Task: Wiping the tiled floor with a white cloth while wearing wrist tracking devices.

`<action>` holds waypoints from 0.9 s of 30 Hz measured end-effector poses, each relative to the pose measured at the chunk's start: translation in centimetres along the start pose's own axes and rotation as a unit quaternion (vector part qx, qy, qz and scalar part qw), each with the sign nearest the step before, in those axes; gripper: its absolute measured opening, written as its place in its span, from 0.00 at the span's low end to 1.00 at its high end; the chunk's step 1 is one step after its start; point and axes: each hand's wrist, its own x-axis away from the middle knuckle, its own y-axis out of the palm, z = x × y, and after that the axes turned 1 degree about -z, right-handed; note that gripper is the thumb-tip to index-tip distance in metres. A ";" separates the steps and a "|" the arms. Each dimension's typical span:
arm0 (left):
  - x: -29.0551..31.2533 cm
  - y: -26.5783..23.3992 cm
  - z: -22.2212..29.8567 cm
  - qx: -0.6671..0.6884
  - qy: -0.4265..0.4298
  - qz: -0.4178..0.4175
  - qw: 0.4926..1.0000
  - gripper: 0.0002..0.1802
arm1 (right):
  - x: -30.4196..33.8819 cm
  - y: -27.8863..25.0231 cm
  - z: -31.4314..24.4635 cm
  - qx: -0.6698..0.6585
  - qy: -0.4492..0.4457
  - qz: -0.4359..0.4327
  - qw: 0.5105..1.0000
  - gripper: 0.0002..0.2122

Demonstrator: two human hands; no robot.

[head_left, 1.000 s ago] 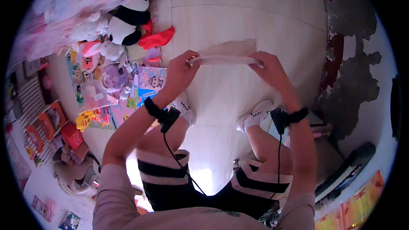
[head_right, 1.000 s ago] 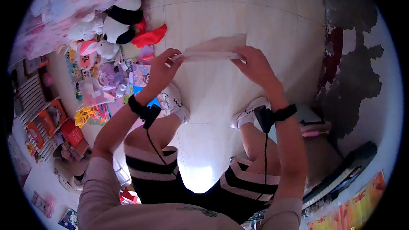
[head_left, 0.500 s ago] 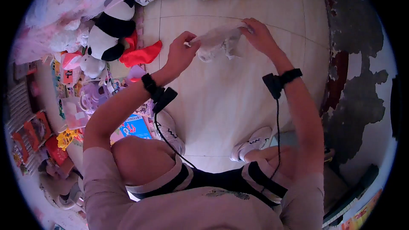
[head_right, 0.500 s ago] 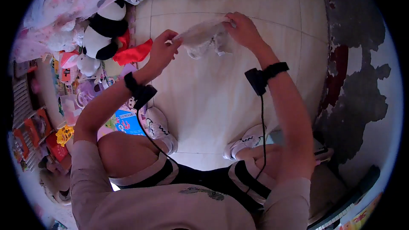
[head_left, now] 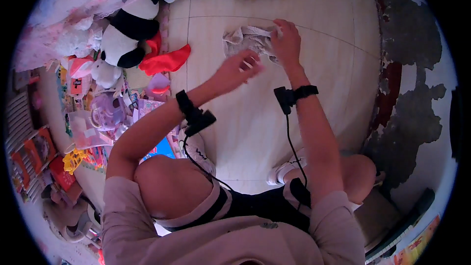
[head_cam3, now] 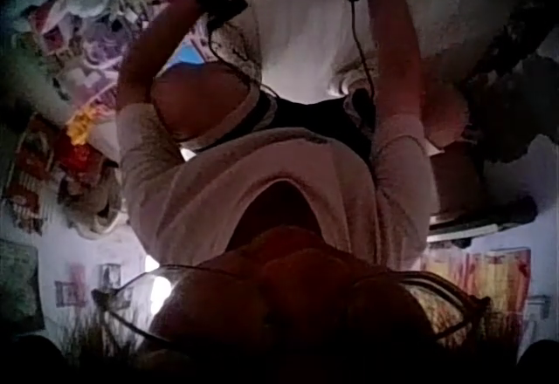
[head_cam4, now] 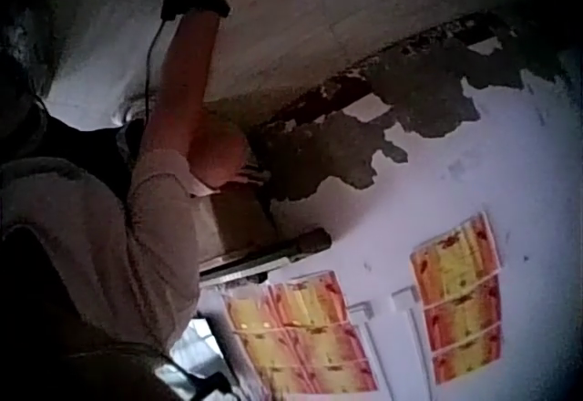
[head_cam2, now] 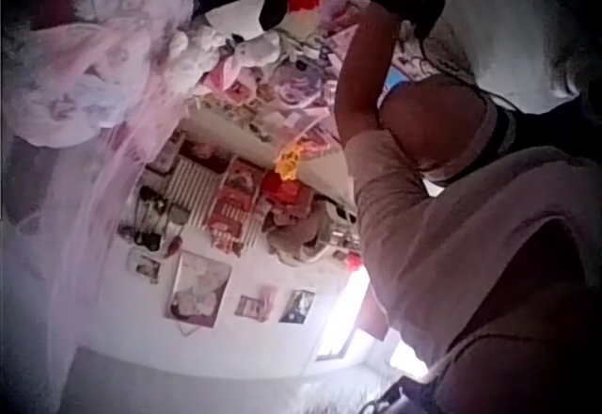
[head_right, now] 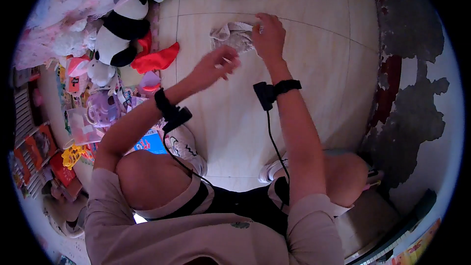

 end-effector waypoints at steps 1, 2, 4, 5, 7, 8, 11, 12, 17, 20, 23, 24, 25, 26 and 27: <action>0.4 1.4 0.2 0.001 0.002 -0.002 1.000 0.26 | -0.1 -0.3 -1.2 0.049 -0.021 0.002 0.999 0.14; 0.7 2.7 0.6 0.062 -0.005 -0.021 0.998 0.28 | -0.2 -0.6 -2.2 0.052 -0.022 0.003 0.998 0.14; 0.7 3.3 0.7 0.120 -0.016 -0.035 0.992 0.31 | -0.1 -0.2 -3.9 0.090 -0.067 0.053 0.992 0.15; 0.5 3.7 0.5 0.117 -0.016 -0.057 0.991 0.32 | 0.0 -0.1 -3.7 0.092 -0.066 0.051 0.992 0.15; 0.5 4.2 0.1 0.116 -0.019 -0.079 0.990 0.33 | -0.2 0.3 -3.2 0.016 -0.027 0.051 0.998 0.14; 0.5 4.3 -0.1 0.149 -0.022 -0.085 0.985 0.32 | -0.4 0.7 -2.9 0.014 -0.027 0.051 0.998 0.14; 0.7 4.3 -0.7 0.215 -0.053 -0.083 0.972 0.30 | -0.4 1.2 -2.3 -0.170 0.108 0.035 0.979 0.12; 0.8 4.2 -0.8 0.248 -0.078 -0.077 0.963 0.30 | -0.4 1.0 -2.2 -0.386 0.265 0.036 0.883 0.11; -0.4 4.0 0.0 0.217 -0.128 -0.100 0.963 0.29 | 0.8 1.0 0.3 -0.712 0.470 0.058 0.519 0.09; 0.0 4.3 -0.2 0.242 -0.170 -0.098 0.950 0.29 | 1.8 1.3 0.5 -0.754 0.457 0.039 0.469 0.08; 0.1 4.4 -0.4 0.260 -0.186 -0.091 0.943 0.29 | 2.2 1.4 0.4 -0.774 0.464 0.070 0.425 0.08; 0.1 4.4 -0.4 0.261 -0.190 -0.092 0.942 0.30 | 2.4 1.3 0.7 -0.788 0.457 0.063 0.407 0.07; 0.2 4.5 -0.4 0.262 -0.190 -0.092 0.942 0.30 | 2.6 1.4 0.8 -0.802 0.450 0.056 0.389 0.07; 0.3 4.4 0.0 0.250 -0.193 -0.077 0.946 0.30 | 2.6 1.5 0.6 -0.802 0.451 0.055 0.388 0.07; 0.4 4.4 0.4 0.237 -0.196 -0.063 0.950 0.29 | 2.6 1.7 0.4 -0.790 0.448 0.049 0.416 0.07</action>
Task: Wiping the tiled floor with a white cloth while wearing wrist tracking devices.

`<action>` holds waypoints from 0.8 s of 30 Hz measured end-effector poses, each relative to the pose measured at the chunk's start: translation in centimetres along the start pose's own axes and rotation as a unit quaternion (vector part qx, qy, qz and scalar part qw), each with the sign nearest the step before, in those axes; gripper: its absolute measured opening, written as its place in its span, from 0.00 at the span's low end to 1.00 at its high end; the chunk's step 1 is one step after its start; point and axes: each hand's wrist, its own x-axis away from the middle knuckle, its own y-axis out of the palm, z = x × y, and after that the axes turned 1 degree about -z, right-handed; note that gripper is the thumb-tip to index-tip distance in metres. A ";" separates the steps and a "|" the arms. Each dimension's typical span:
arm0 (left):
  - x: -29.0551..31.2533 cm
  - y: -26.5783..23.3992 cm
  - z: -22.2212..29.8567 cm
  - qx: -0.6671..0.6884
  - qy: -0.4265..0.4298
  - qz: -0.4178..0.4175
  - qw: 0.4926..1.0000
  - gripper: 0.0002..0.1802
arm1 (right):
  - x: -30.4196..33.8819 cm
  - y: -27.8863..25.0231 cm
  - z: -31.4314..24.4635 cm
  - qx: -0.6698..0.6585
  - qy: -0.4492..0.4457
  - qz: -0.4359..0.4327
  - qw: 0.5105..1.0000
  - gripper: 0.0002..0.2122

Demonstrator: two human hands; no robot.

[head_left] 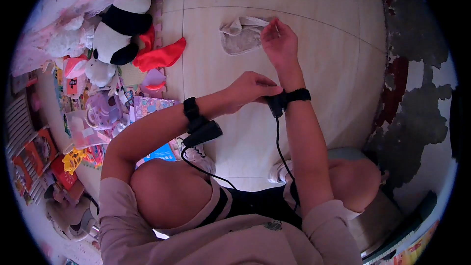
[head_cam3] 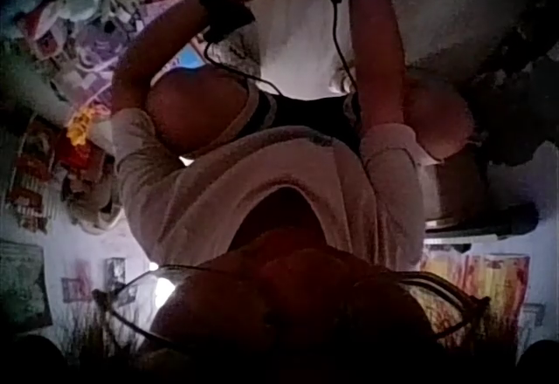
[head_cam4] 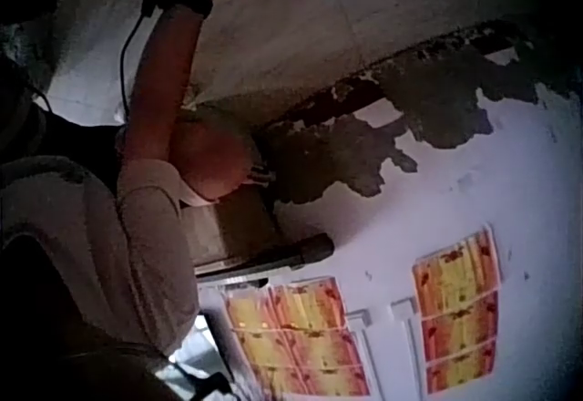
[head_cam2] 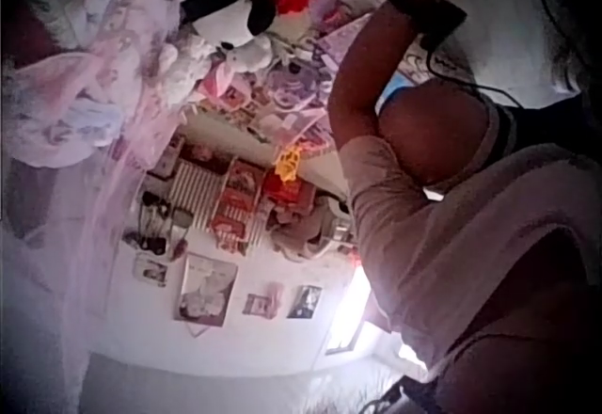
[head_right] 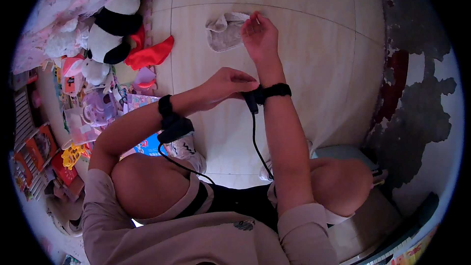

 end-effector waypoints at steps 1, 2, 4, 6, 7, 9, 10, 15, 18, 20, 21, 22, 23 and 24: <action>0.2 0.1 0.3 0.000 0.000 0.002 1.000 0.29 | 0.0 0.1 0.4 0.030 -0.009 -0.001 1.000 0.07; 0.0 0.4 0.9 0.000 0.016 0.033 0.999 0.28 | -0.3 -0.2 0.4 0.030 -0.010 0.000 0.999 0.07; 0.1 1.3 1.8 0.001 0.033 0.062 0.998 0.26 | -0.8 -0.6 0.6 -0.019 -0.006 -0.032 0.999 0.09; 0.8 1.9 1.4 -0.014 0.077 0.108 0.991 0.22 | -0.3 -0.7 1.0 -0.043 -0.011 -0.031 0.999 0.10; 1.1 2.0 1.3 -0.015 0.077 0.111 0.991 0.22 | 0.0 -0.8 1.2 -0.066 -0.018 -0.029 0.997 0.10; 1.8 2.0 1.0 0.068 0.079 0.117 0.988 0.18 | 0.5 -0.2 1.6 -0.091 -0.019 -0.015 0.996 0.11; 1.7 1.7 0.8 0.068 0.079 0.119 0.987 0.18 | 0.7 0.1 1.9 -0.114 -0.023 0.000 0.993 0.12; 1.3 1.5 0.0 0.048 0.048 0.088 0.994 0.12 | 0.4 -1.3 1.3 -0.182 -0.041 0.019 0.982 0.12; 1.4 1.4 -0.8 0.062 0.052 0.081 0.993 0.12 | -0.2 -2.0 0.1 -0.137 -0.078 0.040 0.987 0.12; 1.0 0.3 -0.7 0.142 0.043 0.061 0.987 0.12 | 0.1 -2.0 -0.2 -0.063 -0.092 0.052 0.992 0.12; 0.8 -0.9 -0.5 0.217 0.038 0.040 0.975 0.13 | 0.5 -0.8 -0.2 0.108 -0.097 0.049 0.988 0.11; 0.5 -2.1 -0.2 0.267 0.038 0.065 0.961 0.16 | 1.0 0.2 0.3 0.277 -0.102 0.041 0.955 0.10; -0.7 -4.5 -0.1 0.266 0.042 0.067 0.961 0.16 | 1.4 1.3 0.8 0.277 -0.100 0.036 0.955 0.10; -1.8 -7.8 -0.2 0.383 0.052 0.105 0.916 0.17 | 1.8 2.6 2.4 0.454 -0.156 -0.023 0.877 0.10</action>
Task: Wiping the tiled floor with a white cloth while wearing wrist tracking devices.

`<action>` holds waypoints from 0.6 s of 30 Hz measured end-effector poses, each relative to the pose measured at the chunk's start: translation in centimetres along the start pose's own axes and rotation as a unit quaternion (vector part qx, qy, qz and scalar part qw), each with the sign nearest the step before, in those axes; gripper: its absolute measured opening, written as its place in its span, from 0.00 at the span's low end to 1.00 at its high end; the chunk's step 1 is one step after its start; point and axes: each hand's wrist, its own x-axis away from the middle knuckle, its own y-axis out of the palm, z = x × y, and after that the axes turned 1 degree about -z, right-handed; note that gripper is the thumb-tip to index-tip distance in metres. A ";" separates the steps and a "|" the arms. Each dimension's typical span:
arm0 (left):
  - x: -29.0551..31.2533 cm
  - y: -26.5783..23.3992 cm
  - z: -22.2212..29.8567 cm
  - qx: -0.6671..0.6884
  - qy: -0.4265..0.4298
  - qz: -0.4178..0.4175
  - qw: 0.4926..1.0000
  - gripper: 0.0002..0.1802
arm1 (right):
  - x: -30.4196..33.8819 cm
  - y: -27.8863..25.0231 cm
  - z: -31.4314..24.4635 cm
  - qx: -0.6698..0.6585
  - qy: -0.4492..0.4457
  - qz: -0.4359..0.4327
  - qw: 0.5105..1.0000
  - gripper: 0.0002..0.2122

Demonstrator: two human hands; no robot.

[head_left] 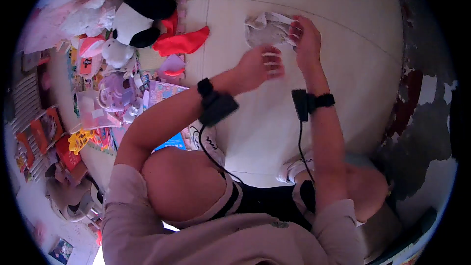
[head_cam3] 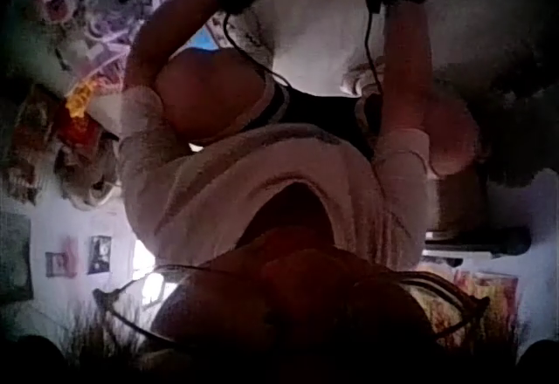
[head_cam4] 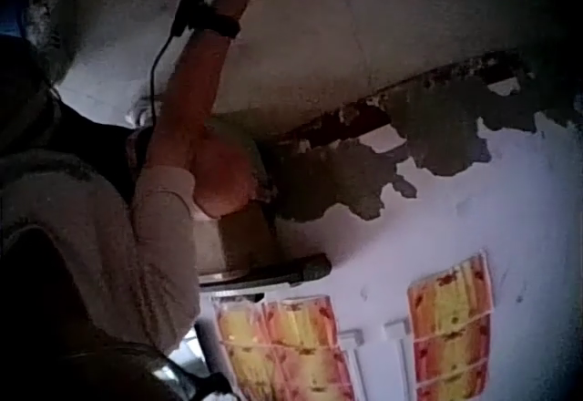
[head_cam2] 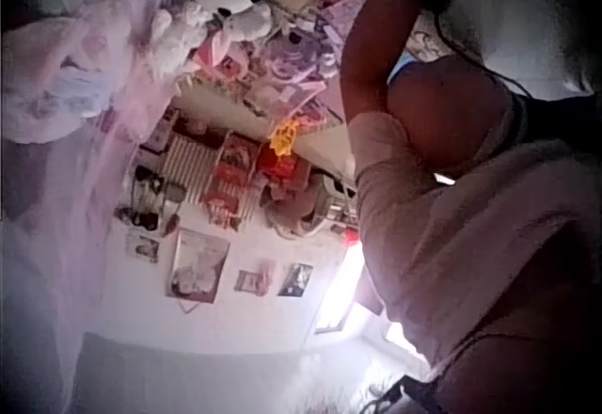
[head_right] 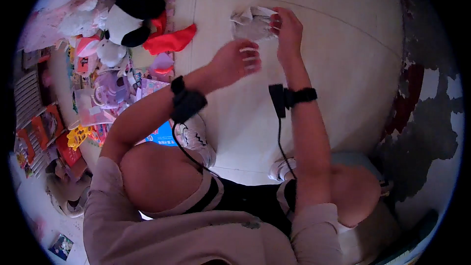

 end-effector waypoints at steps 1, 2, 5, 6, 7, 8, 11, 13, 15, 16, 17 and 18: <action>-0.9 -1.3 1.1 0.127 0.009 0.037 0.991 0.17 | 0.8 1.3 -0.2 0.185 -0.086 -0.049 0.978 0.09; -0.8 -1.0 1.0 0.128 0.006 0.036 0.991 0.17 | 2.4 2.1 -0.4 0.237 -0.088 -0.106 0.962 0.09; 0.0 0.2 2.2 0.160 0.120 0.049 0.979 0.15 | 8.5 4.0 -0.3 0.356 -0.309 -0.267 0.841 0.21; 0.3 -1.3 2.9 0.133 0.110 0.063 0.983 0.14 | 10.0 5.2 -1.7 0.392 -0.376 -0.338 0.768 0.26; 0.5 -2.2 3.0 0.107 0.095 0.075 0.987 0.13 | 11.3 6.0 -3.6 0.426 -0.435 -0.402 0.684 0.32; 0.2 -2.1 2.5 0.111 0.090 0.072 0.987 0.13 | 12.0 6.0 -4.2 0.432 -0.431 -0.402 0.683 0.32; -0.3 -1.9 0.7 0.154 0.071 0.061 0.984 0.11 | 13.4 6.5 -4.6 0.404 -0.418 -0.464 0.669 0.34; -0.9 -1.7 0.0 0.151 0.097 0.133 0.975 0.11 | 13.7 7.3 -4.5 0.354 -0.459 -0.467 0.668 0.33; -1.1 -1.2 -0.1 0.159 0.094 0.127 0.974 0.11 | 13.5 7.2 -3.7 0.372 -0.465 -0.462 0.657 0.32; -1.1 -1.0 -0.1 0.166 0.093 0.122 0.974 0.11 | 13.5 7.1 -3.2 0.389 -0.473 -0.457 0.646 0.31; -1.3 -0.5 -0.2 0.167 0.091 0.117 0.975 0.11 | 13.5 7.0 -2.9 0.394 -0.472 -0.455 0.644 0.31; -1.4 -0.2 -0.4 0.181 0.107 0.121 0.970 0.10 | 13.6 7.0 -2.5 0.378 -0.473 -0.438 0.664 0.30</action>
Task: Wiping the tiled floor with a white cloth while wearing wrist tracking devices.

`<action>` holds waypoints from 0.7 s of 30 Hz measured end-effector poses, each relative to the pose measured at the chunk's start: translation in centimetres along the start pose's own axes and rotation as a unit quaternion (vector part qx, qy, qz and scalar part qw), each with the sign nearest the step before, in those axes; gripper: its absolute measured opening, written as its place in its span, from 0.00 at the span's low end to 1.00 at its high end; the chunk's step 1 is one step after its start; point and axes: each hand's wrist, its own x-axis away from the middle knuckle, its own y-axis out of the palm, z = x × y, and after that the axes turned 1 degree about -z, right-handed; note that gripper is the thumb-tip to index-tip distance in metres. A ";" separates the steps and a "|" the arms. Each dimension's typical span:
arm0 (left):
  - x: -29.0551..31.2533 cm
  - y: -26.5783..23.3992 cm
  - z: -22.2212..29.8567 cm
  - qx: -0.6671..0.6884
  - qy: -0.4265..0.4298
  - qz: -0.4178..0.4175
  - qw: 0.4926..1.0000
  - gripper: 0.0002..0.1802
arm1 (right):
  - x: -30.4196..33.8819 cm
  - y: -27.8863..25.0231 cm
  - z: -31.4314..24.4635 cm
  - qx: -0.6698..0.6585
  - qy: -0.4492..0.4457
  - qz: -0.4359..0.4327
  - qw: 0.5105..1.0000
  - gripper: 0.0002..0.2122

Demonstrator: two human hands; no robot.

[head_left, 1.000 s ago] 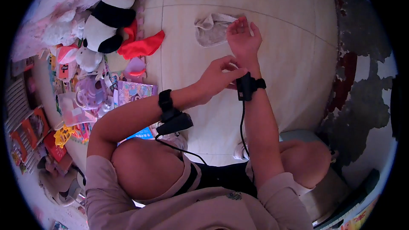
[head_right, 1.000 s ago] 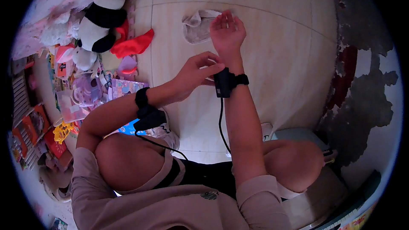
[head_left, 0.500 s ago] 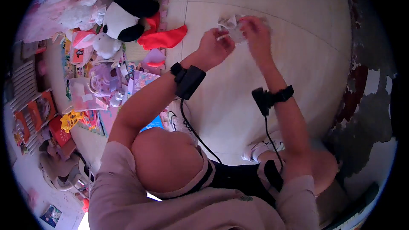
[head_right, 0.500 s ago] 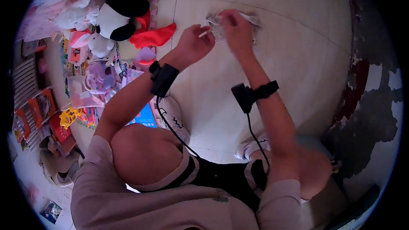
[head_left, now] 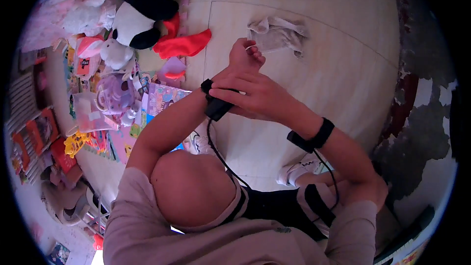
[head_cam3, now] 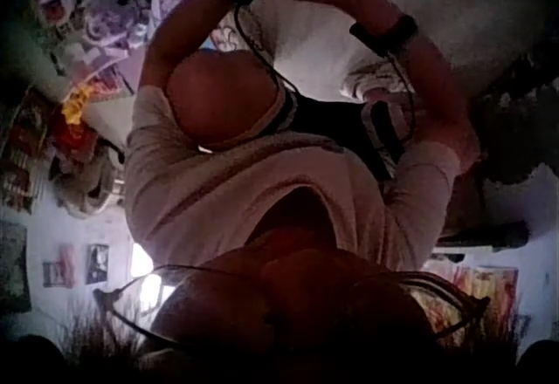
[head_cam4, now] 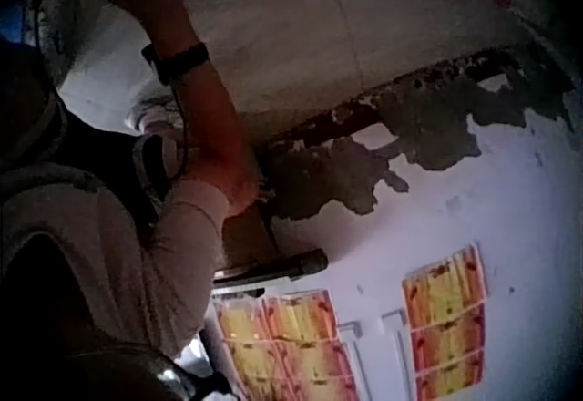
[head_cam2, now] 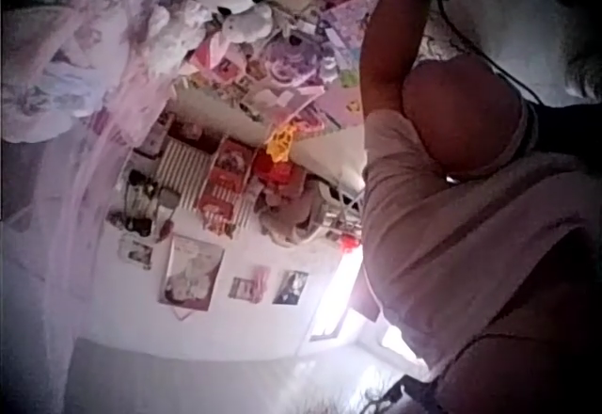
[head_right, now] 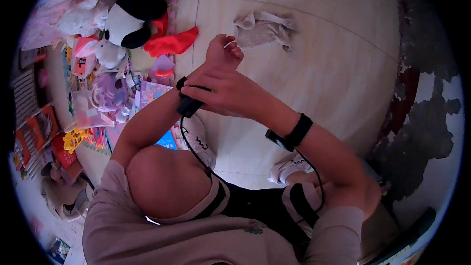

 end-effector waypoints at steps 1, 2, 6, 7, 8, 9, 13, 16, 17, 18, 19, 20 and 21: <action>0.1 0.2 -0.3 0.017 0.014 0.003 1.000 0.10 | 0.3 0.2 0.0 -0.009 0.009 0.029 1.000 0.28; 0.3 0.0 -0.4 0.017 0.012 0.001 1.000 0.10 | 0.4 0.4 -0.3 -0.007 0.010 0.027 1.000 0.28; -0.1 -2.4 1.9 -0.211 0.138 -0.074 0.965 0.07 | -0.3 -0.6 0.1 -0.014 -0.001 0.043 0.999 0.21; -0.5 -3.5 3.1 -0.381 0.232 -0.085 0.891 0.07 | -0.8 -1.2 0.9 -0.014 -0.029 0.067 0.997 0.18; -0.5 -3.1 2.8 -0.378 0.229 -0.094 0.892 0.07 | 1.3 -1.4 3.3 0.051 0.026 0.125 0.991 0.16; 0.1 -2.9 2.3 -0.444 0.319 -0.086 0.833 0.08 | 4.1 -1.1 6.6 0.115 0.079 0.184 0.973 0.15; 4.5 -1.4 0.2 -0.621 0.495 -0.149 0.589 0.11 | 10.7 -1.0 18.5 0.219 0.298 0.072 0.926 0.16; 6.1 -0.7 -1.1 -0.682 0.428 -0.252 0.537 0.10 | 14.6 2.3 22.1 0.272 0.319 -0.039 0.907 0.17; 6.7 -1.0 -1.0 -0.725 0.368 -0.282 0.509 0.09 | 14.0 3.7 21.7 0.301 0.276 -0.014 0.913 0.18; 6.1 -1.3 -0.7 -0.723 0.394 -0.287 0.489 0.09 | 13.4 4.6 21.7 0.297 0.279 -0.014 0.913 0.18; 5.3 -1.4 -0.3 -0.724 0.390 -0.289 0.490 0.09 | 13.0 5.2 21.9 0.322 0.295 0.021 0.899 0.20; 4.7 -2.0 0.4 -0.734 0.360 -0.238 0.524 0.09 | 12.2 6.0 21.5 0.339 0.309 0.055 0.887 0.22; 4.1 -2.5 1.3 -0.741 0.332 -0.184 0.554 0.09 | 11.1 6.0 21.0 0.331 0.309 0.057 0.890 0.22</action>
